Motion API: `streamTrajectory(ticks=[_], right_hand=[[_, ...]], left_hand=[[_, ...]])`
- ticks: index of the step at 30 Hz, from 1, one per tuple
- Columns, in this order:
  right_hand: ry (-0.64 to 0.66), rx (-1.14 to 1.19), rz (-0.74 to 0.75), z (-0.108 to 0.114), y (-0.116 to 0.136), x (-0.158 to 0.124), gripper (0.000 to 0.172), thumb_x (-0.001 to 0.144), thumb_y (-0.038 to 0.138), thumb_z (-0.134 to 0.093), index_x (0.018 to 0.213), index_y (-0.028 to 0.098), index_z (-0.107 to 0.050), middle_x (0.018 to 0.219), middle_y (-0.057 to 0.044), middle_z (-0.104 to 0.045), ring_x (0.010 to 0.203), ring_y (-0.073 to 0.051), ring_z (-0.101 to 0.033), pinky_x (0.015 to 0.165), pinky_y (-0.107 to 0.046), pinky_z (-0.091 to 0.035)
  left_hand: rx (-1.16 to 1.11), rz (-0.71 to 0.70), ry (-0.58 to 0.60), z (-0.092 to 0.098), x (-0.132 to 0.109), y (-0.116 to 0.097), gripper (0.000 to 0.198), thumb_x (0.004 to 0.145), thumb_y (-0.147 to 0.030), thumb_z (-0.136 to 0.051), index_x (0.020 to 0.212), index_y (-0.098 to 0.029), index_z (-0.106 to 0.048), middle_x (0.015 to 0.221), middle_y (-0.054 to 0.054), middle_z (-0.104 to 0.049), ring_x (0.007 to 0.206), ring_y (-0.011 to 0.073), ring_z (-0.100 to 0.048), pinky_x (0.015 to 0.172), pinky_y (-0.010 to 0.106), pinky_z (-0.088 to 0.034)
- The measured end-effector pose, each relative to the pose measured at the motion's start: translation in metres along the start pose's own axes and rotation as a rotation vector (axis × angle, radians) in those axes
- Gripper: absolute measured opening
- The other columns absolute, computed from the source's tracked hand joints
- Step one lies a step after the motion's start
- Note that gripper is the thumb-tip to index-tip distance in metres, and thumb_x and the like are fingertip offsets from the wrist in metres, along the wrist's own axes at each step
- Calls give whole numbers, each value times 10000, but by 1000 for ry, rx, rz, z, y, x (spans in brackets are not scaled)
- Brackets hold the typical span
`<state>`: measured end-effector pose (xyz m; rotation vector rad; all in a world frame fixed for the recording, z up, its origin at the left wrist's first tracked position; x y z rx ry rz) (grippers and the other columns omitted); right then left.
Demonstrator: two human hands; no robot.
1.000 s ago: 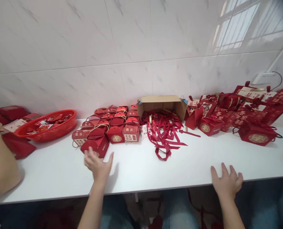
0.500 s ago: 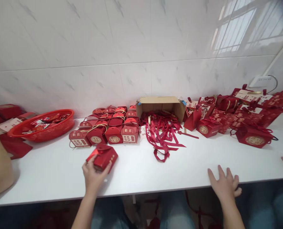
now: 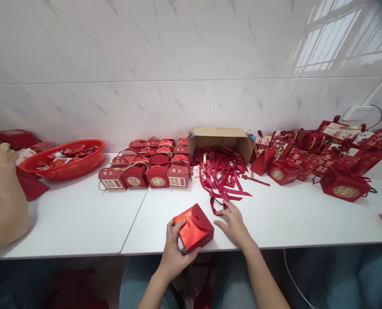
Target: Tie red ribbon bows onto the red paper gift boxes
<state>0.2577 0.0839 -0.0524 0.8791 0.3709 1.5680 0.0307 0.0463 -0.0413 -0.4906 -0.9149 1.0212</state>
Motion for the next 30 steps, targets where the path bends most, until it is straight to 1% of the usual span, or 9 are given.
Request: streamTrajectory(ticks=[5, 9, 12, 15, 18, 20, 24, 26, 30], right_hand=[[-243, 94, -4, 23, 7, -18, 216, 825, 369, -561, 727, 205, -661, 1255, -116, -525, 1256, -333, -380, 1017, -572, -284], [-382, 479, -128, 66, 5, -35, 207, 829, 399, -573, 787, 198, -597, 846, -62, -612, 840, -217, -584, 801, -381, -465], [-415, 845, -232, 91, 8, -52, 182, 819, 380, -618, 857, 218, -545, 679, 16, -549, 581, -125, -524, 553, -248, -443], [-177, 1020, -237, 90, 32, -61, 193, 803, 347, -655, 880, 228, -523, 633, 37, -537, 477, -85, -463, 429, -190, -368], [131, 1009, -212, 68, 67, -69, 176, 800, 334, -663, 849, 201, -558, 654, 11, -580, 505, -89, -503, 446, -191, -409], [320, 1053, -199, 47, 89, -76, 181, 800, 334, -664, 851, 184, -575, 678, -3, -602, 546, -96, -545, 478, -195, -441], [623, 1186, -197, 9, 119, -92, 211, 780, 329, -685, 843, 158, -579, 704, -16, -638, 492, -76, -570, 474, -185, -439], [620, 1191, -209, 3, 117, -92, 209, 775, 317, -693, 829, 147, -586, 707, -19, -642, 482, -69, -576, 478, -178, -433], [569, 1177, -253, 4, 98, -86, 214, 769, 322, -702, 820, 141, -600, 587, 24, -593, 437, -55, -544, 453, -155, -396]], left_hand=[[-2, 5, 8, -1, -1, 2, 712, 716, -310, -690, 1319, -273, -314, 1336, 125, -259, 1290, 331, -345, 1030, 520, -366], [33, 25, 53, 2, 10, 0, 782, 792, -342, -629, 1428, -309, -175, 1431, 123, -221, 1364, 315, -265, 1073, 510, -317], [104, 50, -62, 22, 13, -16, 783, 850, -342, -551, 1460, -309, -60, 1512, 117, -96, 1413, 317, -134, 1080, 534, -292], [89, -17, -121, 38, 3, -54, 622, 887, -343, -462, 1438, -286, -179, 1465, 115, -277, 1377, 315, -238, 1082, 554, -281], [-25, -128, 45, 29, -9, -95, 435, 904, -383, -395, 1331, -299, -397, 1319, 90, -488, 1272, 307, -403, 1053, 520, -335], [-117, -96, 147, 18, -14, -108, 403, 910, -414, -374, 1278, -281, -469, 1264, 88, -538, 1209, 290, -462, 1020, 472, -378], [-343, 165, 338, -9, -22, -95, 383, 907, -474, -378, 831, -195, -629, 780, 62, -643, 745, 193, -593, 717, 312, -482], [-459, 316, 359, -14, -27, -79, 461, 876, -545, -405, 648, -172, -551, 560, 8, -532, 521, 121, -479, 531, 238, -402], [-569, 461, 371, -9, -36, -58, 504, 719, -642, -574, 599, -167, -458, 536, -33, -427, 491, 78, -362, 463, 196, -277]])
Point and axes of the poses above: each hand's wrist, its own x-axis towards the middle knuckle, its own z-axis out of the back of the hand, y = z × x, the point moved 8 cm from there along x, towards the middle knuckle
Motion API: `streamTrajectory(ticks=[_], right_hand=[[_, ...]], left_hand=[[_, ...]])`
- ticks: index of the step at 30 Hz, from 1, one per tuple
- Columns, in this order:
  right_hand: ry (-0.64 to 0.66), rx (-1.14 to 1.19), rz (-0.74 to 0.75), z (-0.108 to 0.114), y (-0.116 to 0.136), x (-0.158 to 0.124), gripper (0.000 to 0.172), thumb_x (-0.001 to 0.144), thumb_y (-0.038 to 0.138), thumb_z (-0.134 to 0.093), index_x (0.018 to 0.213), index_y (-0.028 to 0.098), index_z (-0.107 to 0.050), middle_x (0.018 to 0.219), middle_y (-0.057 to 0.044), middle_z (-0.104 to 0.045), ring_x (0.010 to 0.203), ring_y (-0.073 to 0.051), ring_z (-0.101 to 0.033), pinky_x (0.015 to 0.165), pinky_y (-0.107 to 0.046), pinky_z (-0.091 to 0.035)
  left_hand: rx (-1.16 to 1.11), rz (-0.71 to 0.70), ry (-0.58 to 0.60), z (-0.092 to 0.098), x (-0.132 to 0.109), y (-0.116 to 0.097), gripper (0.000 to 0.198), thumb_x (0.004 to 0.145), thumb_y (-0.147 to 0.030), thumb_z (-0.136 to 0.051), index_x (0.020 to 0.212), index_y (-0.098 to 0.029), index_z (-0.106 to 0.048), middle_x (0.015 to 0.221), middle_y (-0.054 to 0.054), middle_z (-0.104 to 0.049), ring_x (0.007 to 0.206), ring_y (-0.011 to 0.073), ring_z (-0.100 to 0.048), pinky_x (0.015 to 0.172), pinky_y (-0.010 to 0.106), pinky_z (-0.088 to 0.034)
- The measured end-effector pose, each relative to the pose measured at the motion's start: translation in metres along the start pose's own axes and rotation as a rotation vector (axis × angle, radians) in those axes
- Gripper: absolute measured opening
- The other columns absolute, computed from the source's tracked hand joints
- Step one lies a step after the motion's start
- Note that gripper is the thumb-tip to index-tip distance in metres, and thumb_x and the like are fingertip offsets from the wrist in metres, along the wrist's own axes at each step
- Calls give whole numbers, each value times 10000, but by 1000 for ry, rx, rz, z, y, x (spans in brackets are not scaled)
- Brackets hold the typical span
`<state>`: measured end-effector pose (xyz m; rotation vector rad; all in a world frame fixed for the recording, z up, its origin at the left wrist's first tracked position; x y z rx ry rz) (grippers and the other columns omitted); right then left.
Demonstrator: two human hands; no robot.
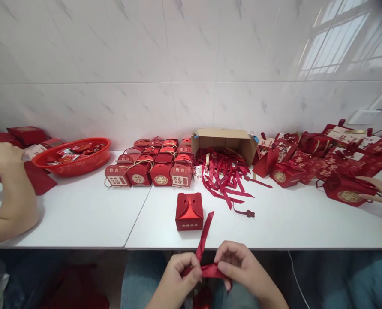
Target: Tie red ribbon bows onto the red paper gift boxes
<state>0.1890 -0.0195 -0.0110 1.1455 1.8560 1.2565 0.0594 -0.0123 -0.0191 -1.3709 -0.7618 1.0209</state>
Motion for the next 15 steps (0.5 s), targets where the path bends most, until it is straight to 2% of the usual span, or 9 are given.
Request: streamTrajectory(ticks=[3, 5, 8, 10, 13, 15], right_hand=[[37, 54, -56, 8, -3, -7, 249, 736, 357, -726, 761, 133, -620, 540, 20, -586, 394, -64, -534, 393, -149, -349], [35, 133, -43, 11, -2, -15, 237, 731, 356, -729, 734, 136, -642, 567, 0, -613, 433, -93, -589, 410, -163, -378], [-33, 262, 55, 19, 1, -24, 154, 730, 314, -737, 759, 174, -679, 673, -21, -667, 556, -147, -673, 492, -206, -448], [-102, 289, 104, 26, -4, -25, 110, 696, 245, -769, 746, 202, -681, 700, -20, -680, 586, -166, -687, 495, -215, -449], [-108, 279, 191, 31, -9, -18, 162, 627, 224, -820, 698, 208, -675, 634, -15, -659, 542, -154, -653, 475, -217, -427], [-106, 275, 271, 37, -5, -12, 153, 655, 289, -802, 711, 205, -687, 603, -10, -617, 538, -125, -604, 503, -224, -427]], left_hand=[[-9, 91, 42, 6, -4, 5, 481, 620, -569, -714, 653, -176, -437, 543, -68, -366, 492, 62, -307, 464, 186, -241], [10, 111, 43, 9, -5, 5, 443, 669, -543, -688, 665, -173, -445, 557, -68, -354, 509, 65, -292, 477, 189, -233], [52, 73, -4, 12, -5, 0, 430, 745, -558, -605, 640, -158, -487, 596, -42, -394, 568, 84, -340, 521, 200, -272], [28, 95, 1, 9, -6, 2, 455, 747, -591, -580, 637, -156, -506, 597, -36, -411, 560, 86, -357, 524, 205, -288], [-61, 165, 39, 0, -8, 8, 494, 711, -638, -588, 656, -151, -518, 584, -36, -435, 505, 73, -355, 497, 206, -288], [-125, 177, 50, -2, -9, 10, 494, 705, -627, -607, 650, -144, -520, 581, -27, -464, 491, 67, -373, 501, 205, -300]])
Point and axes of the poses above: each hand's wrist, its own x-axis towards the middle knuckle, its own z-axis out of the back of the hand, y = z × x, the point moved 8 cm from there along x, towards the middle knuckle
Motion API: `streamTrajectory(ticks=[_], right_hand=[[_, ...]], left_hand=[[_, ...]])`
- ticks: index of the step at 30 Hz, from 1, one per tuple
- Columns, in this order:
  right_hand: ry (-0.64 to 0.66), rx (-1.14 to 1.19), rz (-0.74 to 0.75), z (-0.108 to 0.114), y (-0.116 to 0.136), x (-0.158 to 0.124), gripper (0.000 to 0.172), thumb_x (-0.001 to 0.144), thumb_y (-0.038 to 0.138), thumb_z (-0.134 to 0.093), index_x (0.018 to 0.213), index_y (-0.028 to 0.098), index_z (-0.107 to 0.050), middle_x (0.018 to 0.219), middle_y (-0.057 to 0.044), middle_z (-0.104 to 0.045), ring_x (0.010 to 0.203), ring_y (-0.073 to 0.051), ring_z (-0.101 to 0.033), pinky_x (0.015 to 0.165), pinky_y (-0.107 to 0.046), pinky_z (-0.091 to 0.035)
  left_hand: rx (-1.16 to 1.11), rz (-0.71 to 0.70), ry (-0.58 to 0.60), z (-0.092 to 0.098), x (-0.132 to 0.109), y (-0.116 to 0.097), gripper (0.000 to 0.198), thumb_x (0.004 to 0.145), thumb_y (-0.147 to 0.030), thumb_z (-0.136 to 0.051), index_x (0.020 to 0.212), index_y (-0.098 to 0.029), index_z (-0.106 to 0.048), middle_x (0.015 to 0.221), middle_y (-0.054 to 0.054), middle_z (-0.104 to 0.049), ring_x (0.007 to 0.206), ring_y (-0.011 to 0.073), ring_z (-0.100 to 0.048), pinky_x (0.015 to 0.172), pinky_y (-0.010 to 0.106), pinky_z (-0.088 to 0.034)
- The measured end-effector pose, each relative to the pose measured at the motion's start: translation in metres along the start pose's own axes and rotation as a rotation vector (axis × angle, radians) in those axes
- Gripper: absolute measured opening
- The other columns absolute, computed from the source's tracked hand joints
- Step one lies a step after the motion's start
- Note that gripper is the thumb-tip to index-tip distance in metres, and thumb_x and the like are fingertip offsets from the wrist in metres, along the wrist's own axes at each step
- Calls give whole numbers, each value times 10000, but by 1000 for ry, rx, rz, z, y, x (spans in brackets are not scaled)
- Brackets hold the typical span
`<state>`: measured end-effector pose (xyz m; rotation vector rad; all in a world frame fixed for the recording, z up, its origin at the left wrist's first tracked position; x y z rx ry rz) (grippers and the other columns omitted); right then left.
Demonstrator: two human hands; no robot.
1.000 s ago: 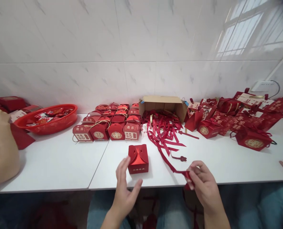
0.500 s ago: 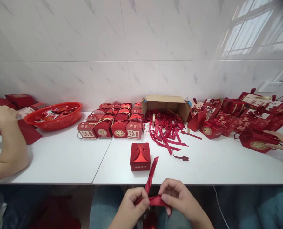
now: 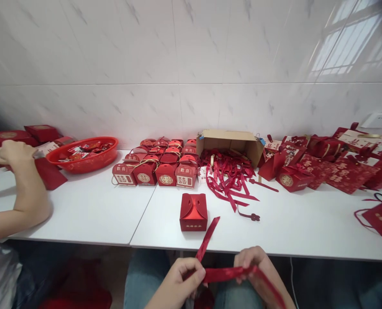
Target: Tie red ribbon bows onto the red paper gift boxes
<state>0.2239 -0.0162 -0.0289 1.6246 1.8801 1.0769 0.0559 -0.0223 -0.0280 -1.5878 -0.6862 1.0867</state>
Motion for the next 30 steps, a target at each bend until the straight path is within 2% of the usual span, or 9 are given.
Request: streamTrajectory(ticks=[5, 9, 13, 16, 19, 22, 25, 27, 30], right_hand=[[-163, 7, 71, 29, 20, 5, 157, 729, 350, -733, 695, 205, -685, 708, -3, -533, 665, -106, -543, 621, -238, -456], [-346, -16, 147, 65, 45, -7, 196, 695, 396, -751, 673, 218, -671, 769, -6, -540, 749, -134, -562, 732, -299, -496], [-600, 42, 314, 105, 75, -26, 228, 616, 383, -804, 661, 229, -641, 730, 20, -531, 704, -131, -553, 738, -336, -509], [-776, 149, 419, 128, 93, -44, 229, 609, 339, -800, 676, 230, -611, 747, 34, -542, 707, -133, -554, 743, -347, -504], [-825, 229, 501, 134, 108, -58, 164, 692, 312, -721, 699, 228, -579, 736, 33, -538, 730, -141, -559, 762, -370, -494], [-781, 272, 545, 128, 114, -61, 123, 762, 282, -637, 712, 216, -547, 685, 34, -492, 648, -120, -521, 687, -347, -497], [-665, 275, 422, 111, 102, -47, 157, 761, 258, -624, 678, 203, -502, 584, 55, -393, 485, -83, -391, 481, -253, -417], [-574, 234, 279, 94, 84, -30, 222, 750, 250, -635, 625, 196, -460, 523, 73, -319, 421, -65, -279, 404, -219, -310], [-491, 104, 94, 69, 56, -4, 333, 760, 277, -658, 564, 189, -403, 475, 90, -258, 398, -49, -203, 392, -209, -201]], left_hand=[[-181, -64, 27, 18, -6, -3, 443, 785, -503, -603, 554, -141, -493, 496, -7, -486, 493, 91, -458, 527, 213, -339], [-400, -120, 9, 47, -12, -10, 389, 785, -404, -644, 534, -139, -509, 443, -22, -457, 457, 88, -438, 518, 222, -377], [-760, -184, -25, 81, -26, -17, 342, 792, -300, -650, 514, -139, -530, 418, -41, -434, 410, 77, -410, 480, 232, -425], [-1072, -287, -99, 112, -39, -26, 271, 818, -186, -593, 552, -171, -544, 440, -48, -485, 427, 86, -467, 471, 223, -454], [-1221, -508, -173, 139, -49, -40, 198, 809, -128, -571, 629, -205, -549, 533, -72, -560, 455, 66, -503, 474, 184, -469], [-1011, -677, -396, 158, -49, -46, 80, 791, -221, -614, 716, -217, -586, 678, -58, -627, 617, 83, -600, 593, 194, -527], [-419, -601, -651, 153, -30, -47, 156, 779, -317, -642, 894, -211, -648, 1004, 26, -665, 998, 191, -604, 808, 280, -526], [-36, -558, -679, 135, -8, -54, 256, 793, -305, -636, 1037, -228, -635, 1206, 54, -592, 1188, 225, -500, 938, 319, -463], [312, -601, -562, 101, 30, -68, 355, 821, -310, -591, 1171, -264, -560, 1387, 69, -443, 1296, 253, -398, 1016, 408, -402]])
Point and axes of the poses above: each hand's wrist, its own x-axis towards the middle knuckle, its own z-axis out of the back of the hand, y = z × x, the point moved 8 cm from there along x, towards the middle knuckle
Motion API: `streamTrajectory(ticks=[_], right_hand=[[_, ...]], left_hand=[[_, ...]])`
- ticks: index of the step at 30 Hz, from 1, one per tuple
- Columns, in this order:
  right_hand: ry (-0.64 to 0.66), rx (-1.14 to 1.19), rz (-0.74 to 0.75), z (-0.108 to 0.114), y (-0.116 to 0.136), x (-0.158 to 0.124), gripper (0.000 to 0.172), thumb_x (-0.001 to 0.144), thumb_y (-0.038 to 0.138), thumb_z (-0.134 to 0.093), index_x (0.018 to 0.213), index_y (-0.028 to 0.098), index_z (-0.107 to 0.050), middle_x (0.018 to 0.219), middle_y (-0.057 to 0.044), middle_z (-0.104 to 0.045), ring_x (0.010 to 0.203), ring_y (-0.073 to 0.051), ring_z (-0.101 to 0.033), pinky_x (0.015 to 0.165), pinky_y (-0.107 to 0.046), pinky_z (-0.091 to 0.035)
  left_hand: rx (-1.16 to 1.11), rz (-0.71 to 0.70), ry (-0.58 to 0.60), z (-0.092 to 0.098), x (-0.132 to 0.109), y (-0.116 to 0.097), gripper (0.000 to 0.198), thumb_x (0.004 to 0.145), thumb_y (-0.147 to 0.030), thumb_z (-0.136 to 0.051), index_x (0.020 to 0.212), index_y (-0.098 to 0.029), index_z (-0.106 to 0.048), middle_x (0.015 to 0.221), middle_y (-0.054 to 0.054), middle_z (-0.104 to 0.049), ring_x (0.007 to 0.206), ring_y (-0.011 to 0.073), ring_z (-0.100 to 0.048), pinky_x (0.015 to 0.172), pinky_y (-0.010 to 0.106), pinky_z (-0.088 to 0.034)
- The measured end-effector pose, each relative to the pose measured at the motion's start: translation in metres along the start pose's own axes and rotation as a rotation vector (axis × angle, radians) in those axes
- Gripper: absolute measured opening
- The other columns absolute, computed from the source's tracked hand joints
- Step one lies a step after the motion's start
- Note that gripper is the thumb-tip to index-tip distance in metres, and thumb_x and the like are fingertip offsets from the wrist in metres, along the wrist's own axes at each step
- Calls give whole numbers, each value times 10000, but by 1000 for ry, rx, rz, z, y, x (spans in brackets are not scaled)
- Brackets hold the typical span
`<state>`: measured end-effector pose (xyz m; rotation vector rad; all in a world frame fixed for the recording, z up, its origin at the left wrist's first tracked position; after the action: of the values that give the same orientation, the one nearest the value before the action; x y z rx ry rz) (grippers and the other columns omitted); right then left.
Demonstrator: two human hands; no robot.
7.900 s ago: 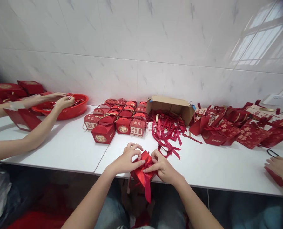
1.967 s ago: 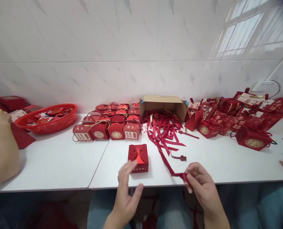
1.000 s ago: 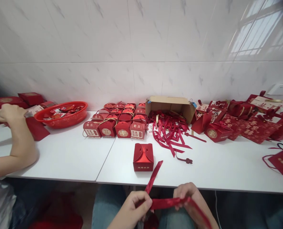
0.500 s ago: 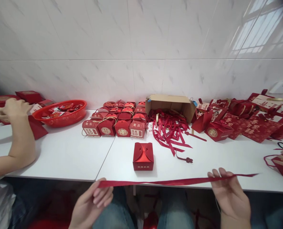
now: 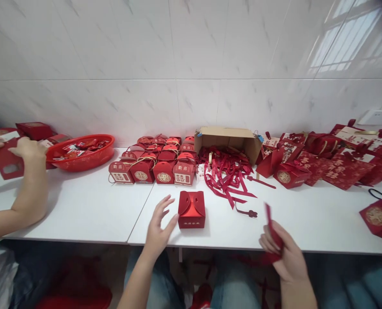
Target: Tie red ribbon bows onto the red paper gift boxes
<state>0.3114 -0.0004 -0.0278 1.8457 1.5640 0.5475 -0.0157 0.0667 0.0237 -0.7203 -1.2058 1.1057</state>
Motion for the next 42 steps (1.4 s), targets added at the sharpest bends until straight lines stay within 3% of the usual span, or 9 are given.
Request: streamTrajectory(ticks=[3, 6, 11, 17, 27, 37, 40, 42], right_hand=[[86, -151, -67, -30, -23, 9, 345, 773, 319, -673, 581, 183, -421, 472, 106, -217, 400, -35, -159, 406, -207, -117], [164, -281, -97, -58, -34, 18, 373, 766, 367, -676, 573, 176, -420, 491, 103, -221, 420, -31, -141, 417, -213, -81], [215, -440, -161, -88, -48, 29, 433, 721, 414, -679, 534, 187, -363, 487, 96, -240, 431, -33, -146, 429, -228, -68], [255, -465, -203, -102, -62, 25, 413, 744, 393, -645, 539, 191, -350, 485, 95, -235, 434, -38, -146, 432, -234, -80], [197, -453, -214, -104, -69, 19, 434, 711, 394, -656, 518, 200, -319, 475, 100, -223, 430, -37, -141, 433, -233, -70], [219, -483, -261, -105, -83, 20, 433, 709, 434, -636, 509, 205, -328, 431, 108, -219, 399, -36, -138, 422, -231, -72], [252, -620, -158, -106, -76, 23, 406, 761, 464, -599, 535, 195, -396, 469, 74, -329, 429, -63, -266, 436, -219, -216], [193, -772, 53, -105, -59, 29, 314, 777, 476, -595, 670, 186, -543, 660, -1, -535, 597, -128, -472, 568, -253, -380]], left_hand=[[161, -98, 100, -32, 19, -4, 380, 829, -293, -564, 1205, -249, -533, 1435, 87, -384, 1346, 257, -332, 1088, 454, -310], [224, -119, 208, -50, 29, -3, 368, 824, -243, -539, 1191, -218, -534, 1394, 110, -430, 1324, 253, -370, 1097, 449, -303], [257, -153, 302, -55, 22, -14, 405, 782, -115, -493, 1168, -224, -547, 1334, 100, -465, 1275, 243, -422, 1070, 430, -353], [300, -152, 372, -54, 5, -29, 447, 748, -65, -483, 1156, -228, -564, 1311, 102, -463, 1260, 249, -434, 1060, 426, -372], [385, -186, 303, -58, 7, -36, 256, 818, -174, -524, 1064, -220, -580, 1295, 111, -458, 1255, 260, -429, 1037, 453, -387], [436, -289, 75, -53, 11, -40, 87, 788, -143, -555, 780, -209, -610, 1147, 86, -572, 1164, 265, -491, 975, 476, -425], [467, -354, 22, -51, 9, -45, 106, 798, -141, -549, 757, -212, -616, 1093, 81, -597, 1144, 263, -498, 956, 467, -436], [484, -405, -14, -48, 7, -52, 107, 810, -146, -545, 782, -215, -622, 1070, 84, -600, 1103, 252, -520, 928, 445, -455]])
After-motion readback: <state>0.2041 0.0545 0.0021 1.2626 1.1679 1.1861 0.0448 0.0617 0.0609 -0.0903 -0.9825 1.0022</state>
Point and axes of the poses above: each hand's wrist, its own x-axis towards the middle knuckle, its own z-axis out of the back of the hand, y = z × x, the point moved 8 cm from there along x, towards the middle knuckle
